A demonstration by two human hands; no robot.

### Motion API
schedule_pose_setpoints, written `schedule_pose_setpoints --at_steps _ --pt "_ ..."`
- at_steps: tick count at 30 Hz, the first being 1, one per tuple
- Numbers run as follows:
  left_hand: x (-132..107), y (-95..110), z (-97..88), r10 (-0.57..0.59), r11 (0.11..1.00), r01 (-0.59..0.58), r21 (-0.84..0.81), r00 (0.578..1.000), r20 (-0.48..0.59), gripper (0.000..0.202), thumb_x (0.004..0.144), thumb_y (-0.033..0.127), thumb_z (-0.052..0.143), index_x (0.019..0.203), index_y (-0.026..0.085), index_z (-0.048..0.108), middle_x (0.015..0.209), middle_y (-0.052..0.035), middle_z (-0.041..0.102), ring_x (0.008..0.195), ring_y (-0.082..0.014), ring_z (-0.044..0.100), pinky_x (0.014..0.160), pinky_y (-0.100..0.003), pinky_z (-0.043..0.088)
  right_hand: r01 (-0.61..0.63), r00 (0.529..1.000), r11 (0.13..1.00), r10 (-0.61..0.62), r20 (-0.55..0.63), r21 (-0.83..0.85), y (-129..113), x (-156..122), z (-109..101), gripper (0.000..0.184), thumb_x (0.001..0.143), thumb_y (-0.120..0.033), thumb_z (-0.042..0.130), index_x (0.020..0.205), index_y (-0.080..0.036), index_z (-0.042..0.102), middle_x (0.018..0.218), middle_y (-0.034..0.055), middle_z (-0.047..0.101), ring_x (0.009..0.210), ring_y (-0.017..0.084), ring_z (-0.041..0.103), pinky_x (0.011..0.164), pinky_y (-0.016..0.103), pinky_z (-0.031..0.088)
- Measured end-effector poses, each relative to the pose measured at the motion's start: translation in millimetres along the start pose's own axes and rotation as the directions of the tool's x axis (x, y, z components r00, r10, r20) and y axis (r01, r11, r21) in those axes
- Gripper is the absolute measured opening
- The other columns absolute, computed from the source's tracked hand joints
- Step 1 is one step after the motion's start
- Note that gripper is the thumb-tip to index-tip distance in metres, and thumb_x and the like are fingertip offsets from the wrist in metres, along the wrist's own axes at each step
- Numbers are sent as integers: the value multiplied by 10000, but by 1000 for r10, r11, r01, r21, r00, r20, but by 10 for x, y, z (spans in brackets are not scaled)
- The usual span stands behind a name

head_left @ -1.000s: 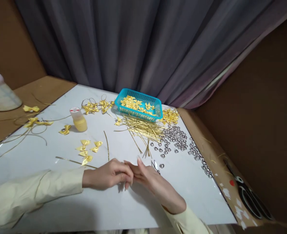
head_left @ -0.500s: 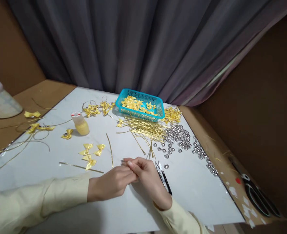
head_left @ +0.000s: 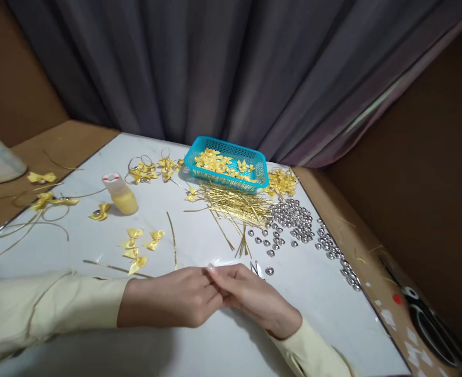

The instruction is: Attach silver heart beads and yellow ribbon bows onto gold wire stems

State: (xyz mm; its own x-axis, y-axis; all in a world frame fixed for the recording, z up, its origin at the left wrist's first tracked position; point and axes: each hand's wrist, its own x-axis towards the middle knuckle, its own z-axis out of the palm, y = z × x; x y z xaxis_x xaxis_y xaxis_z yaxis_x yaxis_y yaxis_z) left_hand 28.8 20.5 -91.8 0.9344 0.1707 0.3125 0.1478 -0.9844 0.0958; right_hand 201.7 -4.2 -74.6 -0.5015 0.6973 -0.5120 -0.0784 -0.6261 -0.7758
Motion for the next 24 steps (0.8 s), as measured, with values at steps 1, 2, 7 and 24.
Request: schedule_pose_setpoints --at_steps 1,2,7,24 --pt "26 -16 -23 61 996 -62 62 998 22 271 846 -5 421 766 124 645 677 -75 634 615 -199 547 574 -315 450 16 1000 999 -17 10 48 10 30 9 482 720 -539 738 962 -124 769 795 79 745 736 153 666 794 299 489" --pt "51 -36 -45 123 983 -129 130 991 50 278 822 -24 425 714 124 635 628 -67 605 573 -195 526 545 -320 438 43 999 995 -44 9 93 12 56 13 449 692 -498 778 939 -123 773 796 77 745 752 156 664 800 293 478" --pt "153 -106 -107 155 956 -171 237 984 83 245 817 -4 454 688 122 621 638 -91 615 596 -214 556 600 -338 475 126 987 971 -102 -124 202 -41 85 -9 377 601 -430 852 796 -115 779 755 76 736 801 181 652 813 293 455" --pt "91 -149 -18 -111 988 110 -113 994 -7 321 944 54 285 797 141 556 683 -54 587 627 -184 524 589 -279 424 244 957 946 -200 -208 212 -282 4 -216 366 730 -454 765 905 -135 734 1024 128 747 1067 240 644 1029 384 371"
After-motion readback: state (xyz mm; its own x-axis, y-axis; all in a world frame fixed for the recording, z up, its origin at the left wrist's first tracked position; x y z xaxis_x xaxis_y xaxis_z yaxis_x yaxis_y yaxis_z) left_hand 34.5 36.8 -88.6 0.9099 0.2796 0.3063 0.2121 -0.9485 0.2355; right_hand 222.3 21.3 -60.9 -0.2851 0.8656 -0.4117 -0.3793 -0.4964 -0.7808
